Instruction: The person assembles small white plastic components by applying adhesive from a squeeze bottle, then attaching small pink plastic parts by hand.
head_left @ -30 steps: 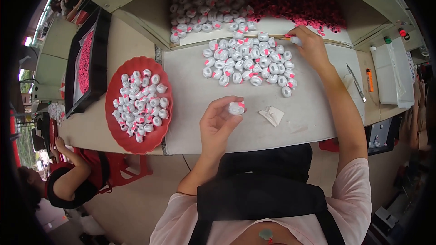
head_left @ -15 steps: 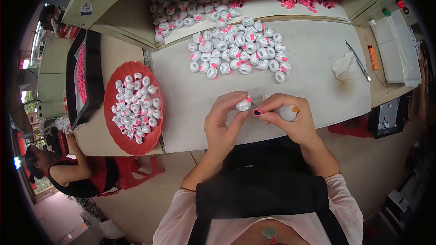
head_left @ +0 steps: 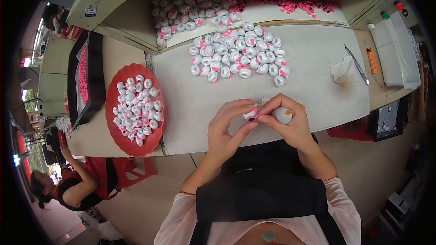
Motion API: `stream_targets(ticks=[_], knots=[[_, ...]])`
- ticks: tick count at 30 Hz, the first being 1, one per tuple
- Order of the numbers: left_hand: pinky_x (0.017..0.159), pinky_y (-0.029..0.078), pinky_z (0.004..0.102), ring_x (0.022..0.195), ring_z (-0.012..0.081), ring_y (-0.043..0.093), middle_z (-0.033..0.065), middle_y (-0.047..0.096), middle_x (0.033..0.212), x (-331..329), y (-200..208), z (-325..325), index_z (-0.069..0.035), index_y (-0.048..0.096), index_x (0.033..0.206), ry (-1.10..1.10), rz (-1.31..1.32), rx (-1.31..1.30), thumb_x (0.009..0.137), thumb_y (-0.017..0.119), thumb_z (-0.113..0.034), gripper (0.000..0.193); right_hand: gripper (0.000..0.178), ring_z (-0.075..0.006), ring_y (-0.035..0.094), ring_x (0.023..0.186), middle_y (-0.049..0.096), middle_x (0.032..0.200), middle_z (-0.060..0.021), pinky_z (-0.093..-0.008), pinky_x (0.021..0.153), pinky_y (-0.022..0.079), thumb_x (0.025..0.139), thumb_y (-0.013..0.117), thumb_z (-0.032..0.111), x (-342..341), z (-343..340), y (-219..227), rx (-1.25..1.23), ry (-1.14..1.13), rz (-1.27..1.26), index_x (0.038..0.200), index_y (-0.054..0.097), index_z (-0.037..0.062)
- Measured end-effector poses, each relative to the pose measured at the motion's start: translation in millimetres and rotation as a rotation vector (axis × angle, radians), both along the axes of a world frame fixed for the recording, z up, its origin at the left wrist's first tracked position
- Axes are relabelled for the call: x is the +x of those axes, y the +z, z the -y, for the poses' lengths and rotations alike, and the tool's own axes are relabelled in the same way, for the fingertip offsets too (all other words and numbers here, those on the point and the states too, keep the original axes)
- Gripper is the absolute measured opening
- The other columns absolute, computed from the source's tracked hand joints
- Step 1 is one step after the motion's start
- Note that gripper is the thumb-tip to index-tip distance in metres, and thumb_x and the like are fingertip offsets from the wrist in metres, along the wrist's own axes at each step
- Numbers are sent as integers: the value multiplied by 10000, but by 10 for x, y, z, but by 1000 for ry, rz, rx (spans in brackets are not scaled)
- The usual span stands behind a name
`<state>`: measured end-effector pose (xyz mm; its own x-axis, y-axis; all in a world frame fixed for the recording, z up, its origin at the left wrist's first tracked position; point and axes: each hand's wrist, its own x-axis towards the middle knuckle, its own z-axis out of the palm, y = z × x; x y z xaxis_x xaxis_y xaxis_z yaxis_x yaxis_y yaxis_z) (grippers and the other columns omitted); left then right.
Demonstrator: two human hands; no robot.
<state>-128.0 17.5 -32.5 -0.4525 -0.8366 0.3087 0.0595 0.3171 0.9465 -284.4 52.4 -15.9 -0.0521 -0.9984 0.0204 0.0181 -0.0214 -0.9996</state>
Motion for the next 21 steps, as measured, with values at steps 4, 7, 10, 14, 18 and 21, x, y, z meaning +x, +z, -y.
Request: stream_targets(ticks=[4,7,10,14,18,21], knots=[[789,412,299,940,221,510,138,530,1001,-1,8,-36,2,540,943,10,-113,121,688,585,46,263,96,-88,519,661,561,694,-30,-209,618,401,689,620,31,28,-32,-22,27,-16,31,747,545,16],[803,405,307,967,214,491,146,513,1025,7,32,-48,19,522,965,-43,-223,328,720,559,49,250,154,-80,507,670,545,703,-17,-204,623,394,675,638,32,42,-38,-100,14,-50,46,786,531,27],[819,395,314,980,213,480,146,505,1038,30,28,-40,25,507,986,-91,-323,409,746,534,41,242,240,-74,497,680,530,727,-6,-203,630,389,654,660,31,52,-79,-143,-1,-72,148,850,520,33],[838,378,323,991,224,473,143,507,1039,31,-6,-57,20,507,989,-128,-384,482,762,520,25,228,289,-69,487,689,530,756,-20,-204,637,387,650,659,9,70,-54,-6,65,78,248,913,538,19],[841,375,334,984,240,480,144,530,1003,0,-28,-40,16,526,964,-144,-352,393,750,535,22,215,272,-81,498,677,534,755,-35,-205,614,402,663,642,-9,84,-10,-146,48,92,323,920,555,9],[840,377,346,983,252,480,147,546,970,39,-69,-15,16,540,944,-186,-308,317,739,550,18,205,212,-96,513,638,539,755,-47,-210,573,418,676,626,-16,65,-17,-153,89,135,460,879,567,3]])
